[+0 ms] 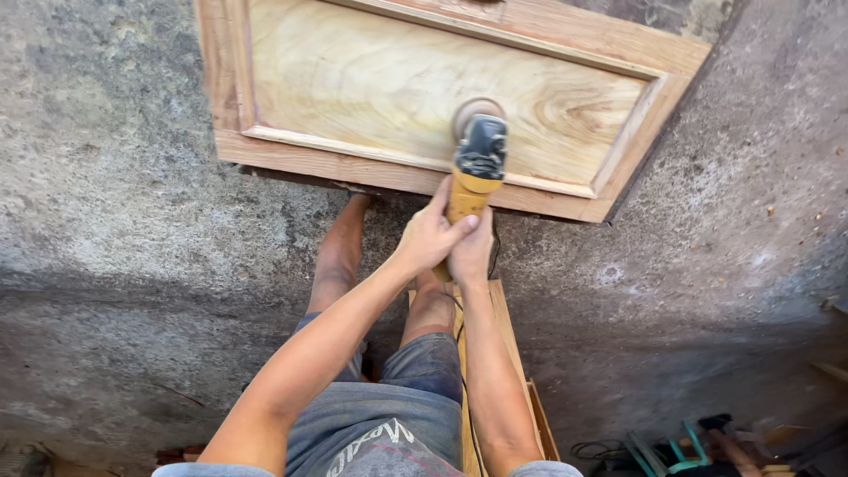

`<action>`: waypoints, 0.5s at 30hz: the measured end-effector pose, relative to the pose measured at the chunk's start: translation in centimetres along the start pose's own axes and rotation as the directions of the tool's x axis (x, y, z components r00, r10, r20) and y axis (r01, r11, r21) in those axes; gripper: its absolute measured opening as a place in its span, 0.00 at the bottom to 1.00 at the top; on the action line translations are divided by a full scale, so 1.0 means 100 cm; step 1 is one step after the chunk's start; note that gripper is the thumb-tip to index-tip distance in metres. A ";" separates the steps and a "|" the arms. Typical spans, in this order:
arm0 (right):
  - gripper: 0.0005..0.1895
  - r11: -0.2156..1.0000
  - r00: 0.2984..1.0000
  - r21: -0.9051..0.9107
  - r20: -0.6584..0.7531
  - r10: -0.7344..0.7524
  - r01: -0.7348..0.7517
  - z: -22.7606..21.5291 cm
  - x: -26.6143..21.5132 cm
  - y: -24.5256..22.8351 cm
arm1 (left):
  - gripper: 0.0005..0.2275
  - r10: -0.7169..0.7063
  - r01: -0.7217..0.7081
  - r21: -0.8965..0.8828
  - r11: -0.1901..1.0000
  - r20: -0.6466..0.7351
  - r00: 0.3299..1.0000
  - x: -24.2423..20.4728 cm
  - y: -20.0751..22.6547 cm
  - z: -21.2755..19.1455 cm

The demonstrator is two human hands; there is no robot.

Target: The person uses an orbital sander to smooth the surface of a rectangular wooden panel with a raised frame. The sander is moved across the panel repeatedly, covering the central area and edges while the person adjusts their stance and grip.

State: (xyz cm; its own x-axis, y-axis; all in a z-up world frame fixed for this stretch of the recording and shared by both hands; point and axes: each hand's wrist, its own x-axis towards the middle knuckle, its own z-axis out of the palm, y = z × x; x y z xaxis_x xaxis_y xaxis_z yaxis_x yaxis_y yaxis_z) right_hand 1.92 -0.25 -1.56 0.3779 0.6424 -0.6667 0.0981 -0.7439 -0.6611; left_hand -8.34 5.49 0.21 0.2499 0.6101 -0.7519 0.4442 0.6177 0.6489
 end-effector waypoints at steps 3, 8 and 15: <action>0.28 0.996 0.993 -0.057 0.094 -0.067 0.073 0.042 -0.007 -0.022 | 0.39 0.046 -0.068 -0.155 0.986 -0.142 0.989 -0.016 -0.014 -0.039; 0.29 0.984 0.965 -0.094 0.232 -0.125 0.150 0.104 -0.016 -0.058 | 0.37 0.060 -0.158 -0.357 0.921 -0.271 0.961 -0.028 -0.042 -0.098; 0.31 0.951 0.918 -0.174 0.354 -0.181 0.254 0.156 -0.017 -0.093 | 0.28 0.120 -0.269 -0.444 0.855 -0.334 0.935 -0.028 -0.057 -0.159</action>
State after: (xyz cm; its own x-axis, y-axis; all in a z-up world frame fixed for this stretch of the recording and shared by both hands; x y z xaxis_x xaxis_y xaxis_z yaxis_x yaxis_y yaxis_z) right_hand -13.97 8.46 0.34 0.0036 0.7893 -0.6140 0.3493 -0.5763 -0.7389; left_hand -25.29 8.15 0.46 -0.0007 0.8104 -0.5859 -0.0692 0.5844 0.8085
